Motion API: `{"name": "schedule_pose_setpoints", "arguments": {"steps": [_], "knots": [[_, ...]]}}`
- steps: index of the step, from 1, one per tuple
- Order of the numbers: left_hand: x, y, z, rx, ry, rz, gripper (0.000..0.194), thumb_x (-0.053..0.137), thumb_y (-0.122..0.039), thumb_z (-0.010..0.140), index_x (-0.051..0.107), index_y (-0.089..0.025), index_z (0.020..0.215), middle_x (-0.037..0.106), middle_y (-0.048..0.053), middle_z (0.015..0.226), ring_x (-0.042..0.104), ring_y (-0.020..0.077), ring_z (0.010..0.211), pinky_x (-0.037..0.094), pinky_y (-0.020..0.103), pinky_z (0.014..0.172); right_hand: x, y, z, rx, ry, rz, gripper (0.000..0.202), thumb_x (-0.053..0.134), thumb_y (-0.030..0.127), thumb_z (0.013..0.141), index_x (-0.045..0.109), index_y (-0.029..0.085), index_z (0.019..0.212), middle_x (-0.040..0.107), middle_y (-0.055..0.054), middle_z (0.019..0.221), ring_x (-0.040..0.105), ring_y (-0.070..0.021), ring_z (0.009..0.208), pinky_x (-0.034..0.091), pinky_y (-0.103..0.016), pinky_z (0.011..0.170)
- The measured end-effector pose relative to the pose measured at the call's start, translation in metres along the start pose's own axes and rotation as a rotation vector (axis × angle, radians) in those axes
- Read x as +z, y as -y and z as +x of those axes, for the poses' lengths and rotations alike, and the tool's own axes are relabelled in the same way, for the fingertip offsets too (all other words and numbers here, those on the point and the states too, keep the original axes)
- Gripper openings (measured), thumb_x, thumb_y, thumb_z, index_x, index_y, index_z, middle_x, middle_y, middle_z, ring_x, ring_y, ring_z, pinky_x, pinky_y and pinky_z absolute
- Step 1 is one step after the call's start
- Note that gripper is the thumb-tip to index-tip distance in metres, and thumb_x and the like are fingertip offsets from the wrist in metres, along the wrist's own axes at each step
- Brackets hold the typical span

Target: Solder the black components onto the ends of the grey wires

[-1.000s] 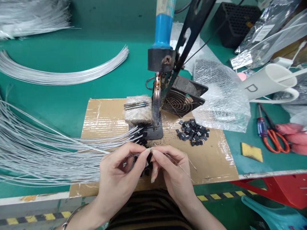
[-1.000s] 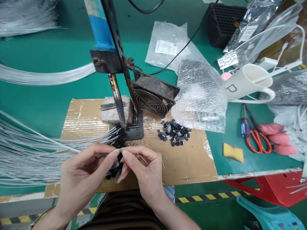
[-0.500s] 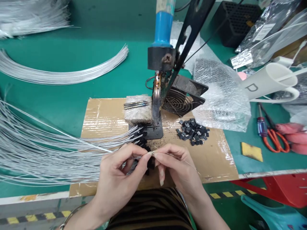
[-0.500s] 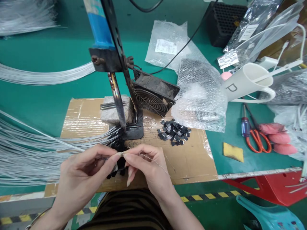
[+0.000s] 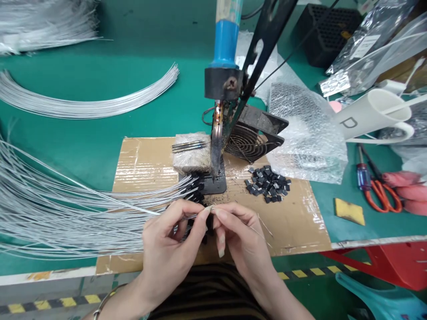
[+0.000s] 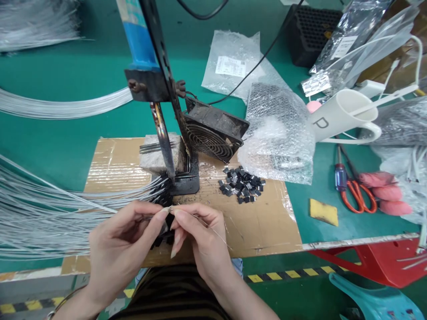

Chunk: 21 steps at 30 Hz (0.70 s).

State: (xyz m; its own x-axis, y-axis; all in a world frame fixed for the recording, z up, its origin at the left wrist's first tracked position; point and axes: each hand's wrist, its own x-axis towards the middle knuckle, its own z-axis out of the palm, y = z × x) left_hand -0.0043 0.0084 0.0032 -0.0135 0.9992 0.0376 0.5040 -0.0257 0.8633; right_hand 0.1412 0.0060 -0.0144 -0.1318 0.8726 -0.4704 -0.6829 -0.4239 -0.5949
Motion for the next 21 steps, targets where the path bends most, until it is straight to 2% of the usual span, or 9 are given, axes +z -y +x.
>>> {"name": "schedule_pose_setpoints", "arguments": {"steps": [4,8,10,11,13,15,16,18,21], "knots": [[0.002,0.001,-0.001,-0.03,-0.006,-0.021,0.009,0.069,-0.024,0.095,0.071,-0.021,0.087,0.072,-0.001,0.069,0.061,0.0105,0.056,0.046,0.019,0.052,0.003,-0.006,-0.001,-0.021,-0.03,0.021,0.009,0.086,0.029,0.081,0.086,0.02,0.083,0.071,0.002,0.065,0.056,-0.004,0.04,0.053,-0.013,0.04],[0.001,0.001,0.001,-0.07,0.012,-0.042,0.009,0.07,-0.026,0.094,0.072,-0.02,0.088,0.074,0.0,0.071,0.062,0.0111,0.057,0.045,0.02,0.052,-0.004,0.0,-0.002,-0.071,-0.016,-0.107,0.017,0.082,0.037,0.086,0.087,0.021,0.089,0.074,-0.002,0.071,0.062,-0.0105,0.049,0.055,-0.019,0.04],[0.0,0.0,0.002,-0.09,0.012,-0.046,0.009,0.072,-0.027,0.093,0.073,-0.02,0.087,0.072,-0.001,0.068,0.057,0.0097,0.053,0.042,0.02,0.049,-0.013,0.009,-0.001,-0.169,-0.051,-0.32,0.023,0.078,0.043,0.09,0.086,0.022,0.095,0.075,-0.004,0.077,0.064,-0.0137,0.053,0.056,-0.024,0.043],[-0.001,0.0,0.003,-0.102,0.009,-0.055,0.009,0.072,-0.027,0.093,0.073,-0.02,0.089,0.071,-0.001,0.068,0.055,0.0091,0.052,0.041,0.02,0.048,-0.019,0.016,0.001,-0.255,-0.126,-0.481,0.022,0.078,0.042,0.091,0.085,0.022,0.097,0.075,-0.003,0.078,0.063,-0.0131,0.052,0.056,-0.026,0.046],[-0.002,0.0,0.004,-0.124,0.012,-0.085,0.008,0.072,-0.028,0.093,0.074,-0.02,0.092,0.071,-0.001,0.07,0.054,0.0091,0.052,0.04,0.02,0.048,-0.033,0.029,0.006,-0.523,-0.347,-0.867,0.016,0.078,0.038,0.092,0.084,0.023,0.096,0.073,-0.003,0.083,0.06,-0.0131,0.058,0.053,-0.029,0.055],[-0.003,0.0,0.004,-0.132,0.024,-0.097,0.008,0.071,-0.029,0.093,0.074,-0.021,0.093,0.071,-0.001,0.072,0.054,0.0096,0.054,0.041,0.02,0.05,-0.045,0.041,0.014,-0.745,-0.485,-1.244,0.016,0.077,0.036,0.093,0.081,0.022,0.098,0.07,-0.003,0.082,0.061,-0.0177,0.07,0.052,-0.033,0.065],[-0.003,-0.001,0.004,-0.127,0.027,-0.092,0.009,0.072,-0.029,0.093,0.074,-0.021,0.093,0.069,-0.001,0.071,0.053,0.0096,0.054,0.04,0.021,0.05,-0.049,0.045,0.019,-0.802,-0.51,-1.433,0.017,0.077,0.037,0.092,0.08,0.021,0.097,0.068,-0.003,0.079,0.061,-0.0204,0.074,0.05,-0.035,0.069],[-0.004,-0.001,0.004,-0.107,0.026,-0.065,0.009,0.072,-0.029,0.093,0.075,-0.021,0.09,0.064,-0.003,0.066,0.048,0.0092,0.053,0.038,0.021,0.05,-0.055,0.05,0.026,-0.821,-0.534,-1.691,0.018,0.077,0.038,0.092,0.077,0.02,0.095,0.067,-0.003,0.078,0.06,-0.0243,0.082,0.048,-0.036,0.071],[-0.005,-0.003,0.005,-0.078,0.03,-0.045,0.01,0.071,-0.028,0.094,0.076,-0.022,0.087,0.058,-0.004,0.063,0.041,0.0088,0.051,0.034,0.022,0.049,-0.057,0.051,0.032,-0.837,-0.519,-1.858,0.016,0.07,0.035,0.098,0.074,0.02,0.094,0.066,-0.004,0.079,0.058,-0.026,0.085,0.045,-0.036,0.071]]}}
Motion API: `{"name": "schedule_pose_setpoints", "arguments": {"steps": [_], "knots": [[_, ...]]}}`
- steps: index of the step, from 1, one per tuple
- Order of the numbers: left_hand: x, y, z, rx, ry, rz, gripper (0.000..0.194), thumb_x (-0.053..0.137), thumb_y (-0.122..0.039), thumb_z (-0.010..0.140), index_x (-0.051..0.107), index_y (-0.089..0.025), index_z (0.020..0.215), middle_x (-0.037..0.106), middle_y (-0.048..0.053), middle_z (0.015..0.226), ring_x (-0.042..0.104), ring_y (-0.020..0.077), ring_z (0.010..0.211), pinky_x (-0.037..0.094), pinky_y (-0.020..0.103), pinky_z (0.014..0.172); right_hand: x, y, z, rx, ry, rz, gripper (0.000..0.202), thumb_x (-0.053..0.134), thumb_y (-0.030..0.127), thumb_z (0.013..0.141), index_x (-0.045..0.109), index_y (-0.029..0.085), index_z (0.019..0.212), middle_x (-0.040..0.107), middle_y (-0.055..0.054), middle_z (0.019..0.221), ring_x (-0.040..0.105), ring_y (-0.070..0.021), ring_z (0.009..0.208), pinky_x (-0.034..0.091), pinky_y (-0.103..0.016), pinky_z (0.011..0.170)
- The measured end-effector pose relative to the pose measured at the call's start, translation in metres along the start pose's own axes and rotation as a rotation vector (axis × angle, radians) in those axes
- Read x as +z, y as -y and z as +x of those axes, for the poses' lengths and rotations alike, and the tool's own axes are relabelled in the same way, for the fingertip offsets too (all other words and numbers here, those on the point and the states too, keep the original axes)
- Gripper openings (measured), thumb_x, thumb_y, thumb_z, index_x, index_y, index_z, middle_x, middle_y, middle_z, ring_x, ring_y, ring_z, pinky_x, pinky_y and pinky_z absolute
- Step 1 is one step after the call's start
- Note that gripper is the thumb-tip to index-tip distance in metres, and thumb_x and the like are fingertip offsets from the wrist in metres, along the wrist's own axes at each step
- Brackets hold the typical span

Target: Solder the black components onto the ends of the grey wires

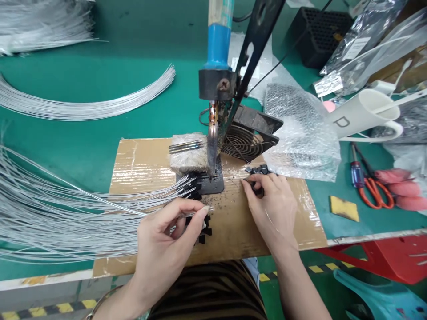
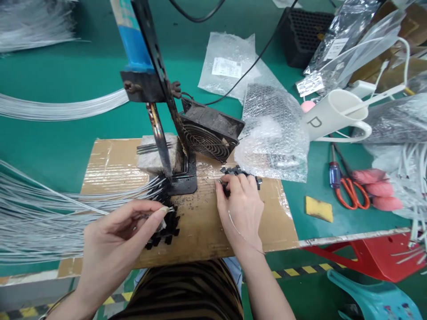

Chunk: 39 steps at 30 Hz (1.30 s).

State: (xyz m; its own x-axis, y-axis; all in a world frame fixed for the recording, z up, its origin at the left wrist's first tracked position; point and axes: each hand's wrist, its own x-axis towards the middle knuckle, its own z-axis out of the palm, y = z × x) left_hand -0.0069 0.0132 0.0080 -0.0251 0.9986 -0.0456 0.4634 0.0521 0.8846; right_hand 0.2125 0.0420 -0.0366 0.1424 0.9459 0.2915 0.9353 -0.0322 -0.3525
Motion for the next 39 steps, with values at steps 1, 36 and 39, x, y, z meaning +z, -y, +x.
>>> {"name": "schedule_pose_setpoints", "arguments": {"steps": [1,36,39], "knots": [[0.0,0.0,0.0,0.005,0.004,0.002,0.01,0.072,-0.027,0.094,0.075,-0.022,0.086,0.058,-0.004,0.063,0.041,0.0089,0.052,0.034,0.023,0.049,0.001,0.0,0.0,-0.023,-0.002,-0.017,0.016,0.067,0.033,0.1,0.073,0.02,0.094,0.067,-0.005,0.08,0.058,-0.0262,0.085,0.046,-0.036,0.071],[-0.008,-0.003,0.001,-0.001,0.047,0.02,0.011,0.07,-0.029,0.093,0.074,-0.022,0.085,0.071,0.0,0.072,0.059,0.0108,0.057,0.044,0.02,0.051,-0.03,0.054,-0.026,0.212,0.374,1.274,0.02,0.069,0.018,0.098,0.084,0.027,0.107,0.071,0.0,0.084,0.058,-0.0065,0.057,0.048,-0.019,0.054],[-0.007,-0.003,0.001,-0.021,0.046,0.007,0.01,0.07,-0.029,0.093,0.074,-0.023,0.086,0.072,0.0,0.073,0.061,0.0112,0.058,0.044,0.02,0.052,-0.03,0.053,-0.026,0.241,0.375,1.286,0.018,0.07,0.02,0.098,0.084,0.027,0.107,0.069,0.0,0.083,0.058,-0.0057,0.056,0.048,-0.018,0.052]]}}
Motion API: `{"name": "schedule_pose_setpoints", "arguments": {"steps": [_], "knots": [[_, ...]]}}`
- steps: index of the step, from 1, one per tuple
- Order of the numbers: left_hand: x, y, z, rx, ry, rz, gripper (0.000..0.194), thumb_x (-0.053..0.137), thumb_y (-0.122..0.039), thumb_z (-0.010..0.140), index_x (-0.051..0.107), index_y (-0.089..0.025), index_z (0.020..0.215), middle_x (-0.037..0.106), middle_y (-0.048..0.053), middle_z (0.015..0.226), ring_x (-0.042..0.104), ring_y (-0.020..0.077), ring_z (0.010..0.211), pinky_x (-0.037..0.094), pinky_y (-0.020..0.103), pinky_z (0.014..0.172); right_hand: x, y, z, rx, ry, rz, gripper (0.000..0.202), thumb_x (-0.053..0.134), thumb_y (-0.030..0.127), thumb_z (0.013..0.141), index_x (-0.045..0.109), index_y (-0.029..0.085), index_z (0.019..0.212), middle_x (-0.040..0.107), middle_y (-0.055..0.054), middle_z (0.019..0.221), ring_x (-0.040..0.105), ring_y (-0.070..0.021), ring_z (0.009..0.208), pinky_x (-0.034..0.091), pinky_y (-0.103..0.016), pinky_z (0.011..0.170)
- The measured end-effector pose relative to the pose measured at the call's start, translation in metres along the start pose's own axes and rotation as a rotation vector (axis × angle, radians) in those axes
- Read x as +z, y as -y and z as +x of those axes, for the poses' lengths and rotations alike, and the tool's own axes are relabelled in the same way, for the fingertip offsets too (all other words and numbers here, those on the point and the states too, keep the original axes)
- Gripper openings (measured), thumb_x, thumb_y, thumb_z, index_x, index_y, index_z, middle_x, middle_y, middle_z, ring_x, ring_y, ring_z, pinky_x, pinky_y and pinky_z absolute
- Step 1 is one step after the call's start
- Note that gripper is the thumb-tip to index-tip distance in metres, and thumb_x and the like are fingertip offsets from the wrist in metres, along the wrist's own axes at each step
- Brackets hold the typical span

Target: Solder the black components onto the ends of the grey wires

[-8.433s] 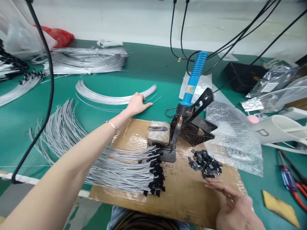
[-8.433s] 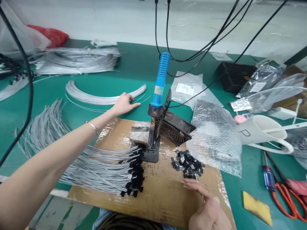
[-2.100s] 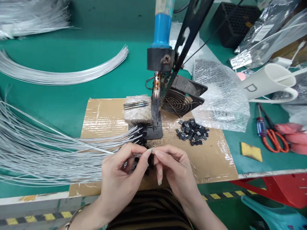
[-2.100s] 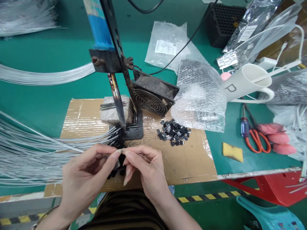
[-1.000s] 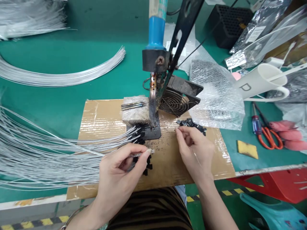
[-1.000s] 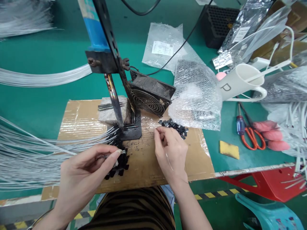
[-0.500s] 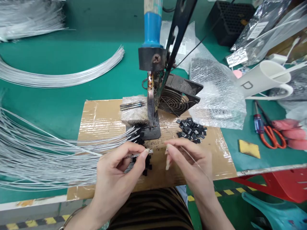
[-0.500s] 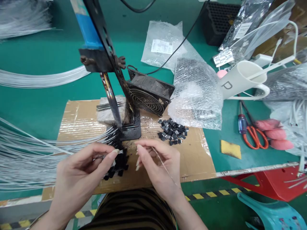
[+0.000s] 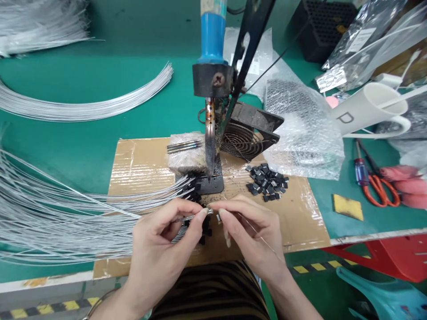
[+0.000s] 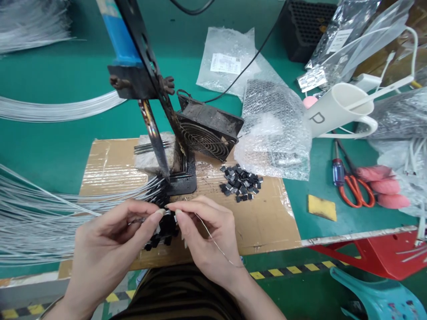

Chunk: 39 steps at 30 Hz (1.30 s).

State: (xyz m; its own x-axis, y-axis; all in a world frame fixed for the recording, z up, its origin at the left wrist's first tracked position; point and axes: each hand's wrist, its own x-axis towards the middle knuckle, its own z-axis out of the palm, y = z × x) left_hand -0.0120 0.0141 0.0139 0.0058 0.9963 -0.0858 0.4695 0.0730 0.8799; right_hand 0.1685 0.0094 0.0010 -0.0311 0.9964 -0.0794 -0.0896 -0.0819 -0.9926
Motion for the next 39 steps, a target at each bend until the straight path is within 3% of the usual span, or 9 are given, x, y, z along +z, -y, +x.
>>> {"name": "schedule_pose_setpoints", "arguments": {"steps": [5,11,17,24,35,39], "knots": [[0.001,-0.002,0.002,-0.034,-0.006,-0.004,0.01,0.07,-0.029,0.093,0.073,-0.023,0.085,0.072,-0.002,0.07,0.061,0.01,0.056,0.043,0.019,0.05,0.001,-0.004,0.0,0.102,-0.07,0.146,0.01,0.074,0.026,0.097,0.083,0.028,0.1,0.069,0.003,0.075,0.06,-0.0044,0.05,0.05,-0.014,0.05],[-0.001,-0.007,0.003,-0.044,0.038,-0.08,0.008,0.07,-0.027,0.094,0.074,-0.024,0.087,0.081,0.0,0.09,0.074,0.0142,0.076,0.052,0.019,0.06,0.006,-0.004,0.0,0.164,-0.104,0.22,0.008,0.076,0.028,0.096,0.083,0.027,0.095,0.07,0.004,0.067,0.059,-0.0035,0.046,0.049,-0.011,0.047],[-0.004,-0.013,0.006,-0.047,0.106,-0.124,0.009,0.07,-0.024,0.094,0.074,-0.025,0.086,0.081,-0.001,0.093,0.076,0.0149,0.082,0.055,0.019,0.064,0.012,-0.004,0.001,0.211,-0.088,0.3,0.007,0.078,0.029,0.094,0.084,0.026,0.096,0.07,0.003,0.067,0.06,-0.0054,0.047,0.054,-0.013,0.047],[-0.007,-0.016,0.009,-0.075,0.15,-0.171,0.011,0.07,-0.019,0.091,0.072,-0.023,0.082,0.08,-0.001,0.087,0.072,0.012,0.07,0.05,0.017,0.055,0.012,-0.004,0.0,0.19,-0.079,0.275,0.009,0.079,0.03,0.092,0.086,0.027,0.097,0.07,0.001,0.071,0.058,-0.0058,0.046,0.05,-0.015,0.043],[-0.004,-0.016,0.009,-0.083,0.121,-0.16,0.01,0.07,-0.019,0.091,0.073,-0.023,0.082,0.08,0.001,0.09,0.073,0.0138,0.075,0.05,0.019,0.056,0.015,-0.005,0.002,0.192,-0.074,0.293,0.011,0.077,0.033,0.093,0.085,0.026,0.098,0.069,0.001,0.074,0.056,-0.0079,0.046,0.049,-0.019,0.041],[-0.001,-0.017,0.011,-0.087,0.131,-0.152,0.01,0.07,-0.021,0.091,0.073,-0.023,0.082,0.079,0.0,0.086,0.07,0.0126,0.069,0.049,0.019,0.054,0.012,-0.007,-0.002,0.09,-0.111,0.095,0.017,0.069,0.035,0.1,0.082,0.028,0.106,0.064,0.001,0.078,0.051,-0.0083,0.051,0.046,-0.024,0.049]]}}
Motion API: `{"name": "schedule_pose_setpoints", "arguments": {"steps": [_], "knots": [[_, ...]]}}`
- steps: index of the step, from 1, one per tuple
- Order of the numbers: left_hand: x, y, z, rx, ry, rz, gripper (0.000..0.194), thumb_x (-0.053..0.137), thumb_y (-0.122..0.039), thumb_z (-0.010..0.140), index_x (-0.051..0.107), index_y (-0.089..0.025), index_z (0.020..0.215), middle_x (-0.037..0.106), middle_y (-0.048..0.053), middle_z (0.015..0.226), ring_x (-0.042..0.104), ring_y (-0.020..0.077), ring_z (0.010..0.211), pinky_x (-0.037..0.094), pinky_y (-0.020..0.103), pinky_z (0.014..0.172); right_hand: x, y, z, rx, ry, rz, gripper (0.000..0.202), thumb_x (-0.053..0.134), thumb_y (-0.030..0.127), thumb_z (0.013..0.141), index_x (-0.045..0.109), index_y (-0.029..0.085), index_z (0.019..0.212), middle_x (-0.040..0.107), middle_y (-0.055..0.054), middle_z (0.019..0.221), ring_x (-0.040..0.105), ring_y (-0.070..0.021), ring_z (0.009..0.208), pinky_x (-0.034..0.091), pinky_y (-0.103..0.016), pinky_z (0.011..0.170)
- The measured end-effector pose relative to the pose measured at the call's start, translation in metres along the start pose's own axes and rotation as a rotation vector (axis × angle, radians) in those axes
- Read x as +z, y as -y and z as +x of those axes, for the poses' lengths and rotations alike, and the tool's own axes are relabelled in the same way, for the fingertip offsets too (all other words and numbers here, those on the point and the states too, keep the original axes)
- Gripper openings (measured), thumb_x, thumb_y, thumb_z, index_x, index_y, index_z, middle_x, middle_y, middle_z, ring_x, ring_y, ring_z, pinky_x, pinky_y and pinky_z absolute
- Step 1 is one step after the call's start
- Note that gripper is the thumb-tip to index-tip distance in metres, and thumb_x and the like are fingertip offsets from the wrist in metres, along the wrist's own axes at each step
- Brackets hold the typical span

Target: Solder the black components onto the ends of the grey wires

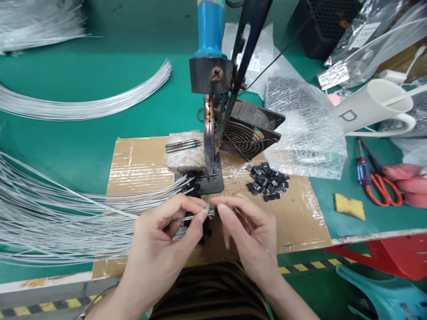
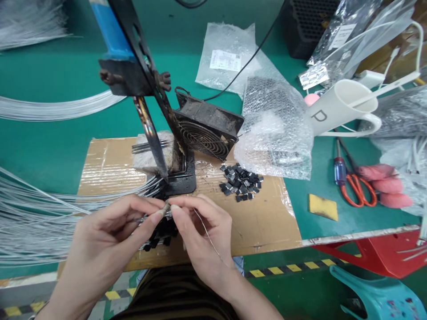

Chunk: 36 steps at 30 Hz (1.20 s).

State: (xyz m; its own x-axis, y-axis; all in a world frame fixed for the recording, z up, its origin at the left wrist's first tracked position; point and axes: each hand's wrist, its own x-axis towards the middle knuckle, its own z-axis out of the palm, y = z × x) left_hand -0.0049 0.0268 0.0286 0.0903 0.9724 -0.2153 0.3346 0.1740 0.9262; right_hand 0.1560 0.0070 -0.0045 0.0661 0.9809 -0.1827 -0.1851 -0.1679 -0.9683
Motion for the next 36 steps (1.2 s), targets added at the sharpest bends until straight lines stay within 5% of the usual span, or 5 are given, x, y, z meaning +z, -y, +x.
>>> {"name": "schedule_pose_setpoints", "arguments": {"steps": [4,9,16,23,36], "knots": [[0.002,0.002,0.003,-0.016,-0.028,-0.009,0.01,0.07,-0.021,0.09,0.073,-0.021,0.08,0.08,0.002,0.089,0.07,0.0133,0.07,0.05,0.02,0.056,-0.008,0.001,-0.006,-0.091,-0.015,-0.17,0.041,0.039,0.042,0.111,0.072,0.03,0.133,0.053,-0.001,0.086,0.048,-0.0136,0.063,0.043,-0.029,0.057],[0.003,0.003,0.009,0.001,-0.05,-0.017,0.009,0.071,-0.021,0.088,0.073,-0.021,0.08,0.08,0.003,0.09,0.072,0.0155,0.074,0.052,0.021,0.058,-0.012,0.006,-0.007,-0.108,-0.023,-0.26,0.035,0.034,0.031,0.112,0.052,0.028,0.142,0.058,0.003,0.075,0.048,-0.0159,0.06,0.04,-0.032,0.06],[0.001,0.001,0.018,0.0,-0.055,0.033,0.007,0.07,-0.021,0.088,0.074,-0.021,0.082,0.08,0.002,0.088,0.069,0.0137,0.069,0.05,0.022,0.058,-0.018,0.009,0.0,-0.155,-0.006,-0.383,0.029,0.04,0.025,0.109,0.044,0.024,0.08,0.044,0.003,0.074,0.042,-0.0157,0.066,0.034,-0.033,0.062],[-0.001,-0.002,0.027,0.001,-0.061,0.023,0.006,0.071,-0.022,0.086,0.074,-0.021,0.082,0.08,0.003,0.086,0.071,0.0145,0.068,0.049,0.021,0.055,-0.011,0.014,0.009,-0.173,0.047,-0.24,0.018,0.058,0.019,0.104,0.055,0.024,0.087,0.069,-0.004,0.123,0.064,-0.0214,0.122,0.05,-0.037,0.103],[-0.002,-0.009,0.038,0.024,-0.122,0.017,0.006,0.073,-0.022,0.084,0.074,-0.021,0.079,0.077,0.001,0.079,0.065,0.0129,0.062,0.045,0.021,0.05,-0.002,0.018,0.019,-0.145,-0.019,-0.136,0.022,0.063,0.011,0.097,0.057,0.025,0.081,0.079,-0.006,0.123,0.075,-0.0238,0.116,0.058,-0.043,0.106]]}}
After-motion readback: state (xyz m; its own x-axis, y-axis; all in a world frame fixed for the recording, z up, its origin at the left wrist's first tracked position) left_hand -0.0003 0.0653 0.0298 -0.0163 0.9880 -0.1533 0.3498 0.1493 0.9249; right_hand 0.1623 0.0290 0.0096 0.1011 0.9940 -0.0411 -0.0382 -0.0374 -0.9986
